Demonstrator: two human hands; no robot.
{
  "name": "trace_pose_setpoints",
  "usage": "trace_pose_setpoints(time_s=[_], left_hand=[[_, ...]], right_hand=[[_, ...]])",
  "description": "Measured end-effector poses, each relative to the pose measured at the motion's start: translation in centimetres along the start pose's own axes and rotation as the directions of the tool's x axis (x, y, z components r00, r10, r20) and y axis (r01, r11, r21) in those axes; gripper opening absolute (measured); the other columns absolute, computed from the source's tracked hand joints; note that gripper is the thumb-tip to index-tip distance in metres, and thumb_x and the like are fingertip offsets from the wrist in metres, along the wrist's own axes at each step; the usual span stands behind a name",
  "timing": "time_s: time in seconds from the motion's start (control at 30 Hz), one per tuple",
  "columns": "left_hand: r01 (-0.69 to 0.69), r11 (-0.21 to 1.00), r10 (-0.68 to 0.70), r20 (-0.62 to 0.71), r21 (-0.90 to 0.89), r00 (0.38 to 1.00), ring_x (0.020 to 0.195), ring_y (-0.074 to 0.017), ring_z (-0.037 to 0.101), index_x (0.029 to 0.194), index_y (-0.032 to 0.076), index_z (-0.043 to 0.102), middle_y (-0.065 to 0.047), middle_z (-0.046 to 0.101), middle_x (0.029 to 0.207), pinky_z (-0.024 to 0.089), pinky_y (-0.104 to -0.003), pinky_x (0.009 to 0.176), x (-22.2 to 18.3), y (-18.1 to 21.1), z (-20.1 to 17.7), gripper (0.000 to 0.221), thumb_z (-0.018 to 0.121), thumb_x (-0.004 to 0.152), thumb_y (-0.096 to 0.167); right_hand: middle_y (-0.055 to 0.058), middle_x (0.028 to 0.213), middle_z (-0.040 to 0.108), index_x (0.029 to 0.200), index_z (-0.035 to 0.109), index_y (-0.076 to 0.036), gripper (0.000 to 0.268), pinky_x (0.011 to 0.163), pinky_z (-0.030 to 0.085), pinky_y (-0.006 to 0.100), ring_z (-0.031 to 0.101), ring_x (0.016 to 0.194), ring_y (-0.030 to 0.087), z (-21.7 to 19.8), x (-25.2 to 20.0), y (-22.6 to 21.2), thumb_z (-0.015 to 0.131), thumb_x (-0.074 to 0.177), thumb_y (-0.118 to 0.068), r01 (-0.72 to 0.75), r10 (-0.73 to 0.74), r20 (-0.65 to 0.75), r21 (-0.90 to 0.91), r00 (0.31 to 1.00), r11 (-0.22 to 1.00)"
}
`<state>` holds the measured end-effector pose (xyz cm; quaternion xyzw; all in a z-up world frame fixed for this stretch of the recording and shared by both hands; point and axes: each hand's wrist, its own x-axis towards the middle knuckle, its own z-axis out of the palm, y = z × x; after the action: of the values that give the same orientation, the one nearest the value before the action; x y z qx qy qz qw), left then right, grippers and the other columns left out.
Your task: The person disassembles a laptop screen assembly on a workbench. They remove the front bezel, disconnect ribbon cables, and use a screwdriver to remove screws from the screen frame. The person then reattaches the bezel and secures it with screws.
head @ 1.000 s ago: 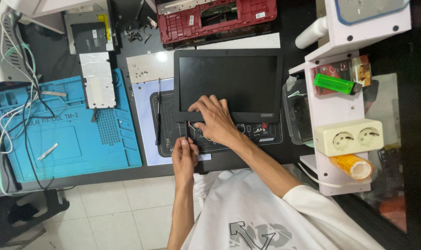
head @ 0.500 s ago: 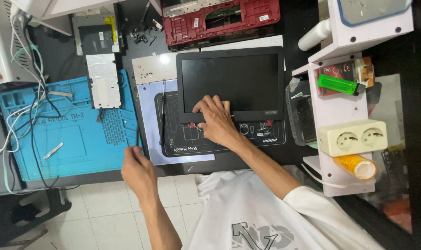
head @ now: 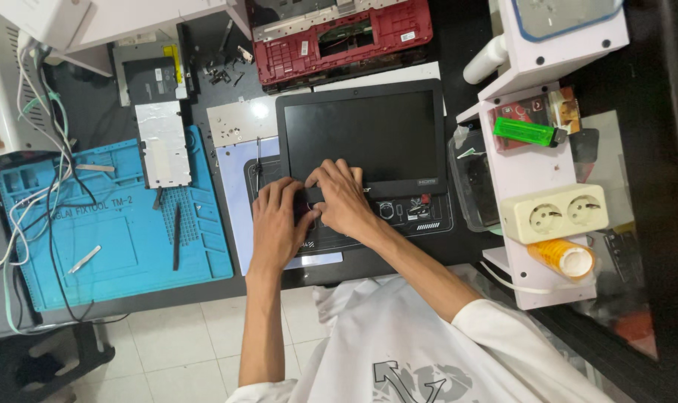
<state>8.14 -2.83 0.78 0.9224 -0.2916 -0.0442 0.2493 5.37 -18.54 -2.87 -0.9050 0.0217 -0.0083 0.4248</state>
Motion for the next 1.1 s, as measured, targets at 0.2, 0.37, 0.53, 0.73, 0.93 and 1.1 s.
trace_pose_setpoints(time_s=[0.2, 0.37, 0.53, 0.73, 0.93, 1.1], left_hand=[[-0.022, 0.999, 0.017, 0.118, 0.045, 0.993, 0.12, -0.0363, 0.049, 0.116, 0.004, 0.059, -0.01, 0.057, 0.124, 0.041, -0.05, 0.094, 1.5, -0.2, -0.7, 0.057, 0.088, 0.071, 0.025], [-0.024, 0.996, 0.006, 0.19, 0.09, 0.982, 0.114, -0.0372, 0.049, 0.112, 0.002, 0.058, -0.012, 0.056, 0.116, 0.042, -0.051, 0.092, 2.2, -0.2, -0.6, 0.06, 0.09, 0.069, 0.029], [-0.072, 0.985, 0.035, 0.227, 0.154, 0.973, 0.115, -0.038, 0.049, 0.11, 0.002, 0.059, -0.012, 0.055, 0.114, 0.043, -0.051, 0.09, 2.6, -0.3, -0.7, 0.059, 0.089, 0.069, 0.032], [-0.092, 0.98, 0.053, 0.212, 0.178, 0.976, 0.115, -0.0387, 0.049, 0.11, 0.0, 0.059, -0.012, 0.055, 0.116, 0.044, -0.052, 0.09, 2.8, -0.3, -0.9, 0.062, 0.09, 0.066, 0.032], [-0.031, 0.994, 0.009, 0.211, 0.1, 0.977, 0.114, -0.0366, 0.05, 0.107, 0.004, 0.062, -0.009, 0.058, 0.114, 0.044, -0.051, 0.089, 3.0, -0.1, -1.5, 0.06, 0.092, 0.063, 0.033], [-0.041, 0.997, 0.03, 0.161, 0.065, 0.986, 0.109, -0.037, 0.051, 0.103, 0.003, 0.063, -0.009, 0.059, 0.112, 0.045, -0.051, 0.087, 3.2, 0.0, -2.0, 0.058, 0.091, 0.065, 0.037]], right_hand=[[0.006, 0.11, 0.057, 0.105, 0.062, -0.007, 0.046, 0.09, 0.036, 0.044, 0.052, 0.107, 0.028, -0.4, -0.3, 0.1, 0.083, 0.065, -0.002, 0.064, -0.065, -0.004, -0.037, 0.998, 0.997], [0.009, 0.108, 0.054, 0.101, 0.059, -0.005, 0.046, 0.086, 0.037, 0.044, 0.052, 0.106, 0.029, -1.4, -0.2, 0.7, 0.085, 0.063, -0.007, 0.115, -0.111, 0.057, -0.063, 0.992, 0.991], [0.012, 0.109, 0.052, 0.101, 0.057, -0.001, 0.046, 0.084, 0.038, 0.045, 0.051, 0.106, 0.03, -1.8, 0.3, 0.8, 0.085, 0.066, -0.013, 0.186, -0.166, 0.123, -0.173, 0.978, 0.967], [0.013, 0.113, 0.056, 0.105, 0.062, 0.0, 0.045, 0.087, 0.039, 0.046, 0.051, 0.107, 0.03, -2.3, 0.7, 1.7, 0.083, 0.073, -0.024, 0.316, -0.277, 0.198, -0.202, 0.94, 0.927], [0.014, 0.115, 0.057, 0.104, 0.063, 0.0, 0.048, 0.092, 0.041, 0.046, 0.052, 0.108, 0.031, -2.4, 0.5, 2.3, 0.083, 0.075, -0.032, 0.378, -0.353, 0.149, -0.215, 0.924, 0.9], [0.011, 0.11, 0.059, 0.108, 0.065, -0.003, 0.049, 0.093, 0.042, 0.046, 0.053, 0.105, 0.031, -3.2, -1.9, 1.7, 0.084, 0.077, -0.035, 0.198, -0.191, 0.054, -0.36, 0.98, 0.912]])
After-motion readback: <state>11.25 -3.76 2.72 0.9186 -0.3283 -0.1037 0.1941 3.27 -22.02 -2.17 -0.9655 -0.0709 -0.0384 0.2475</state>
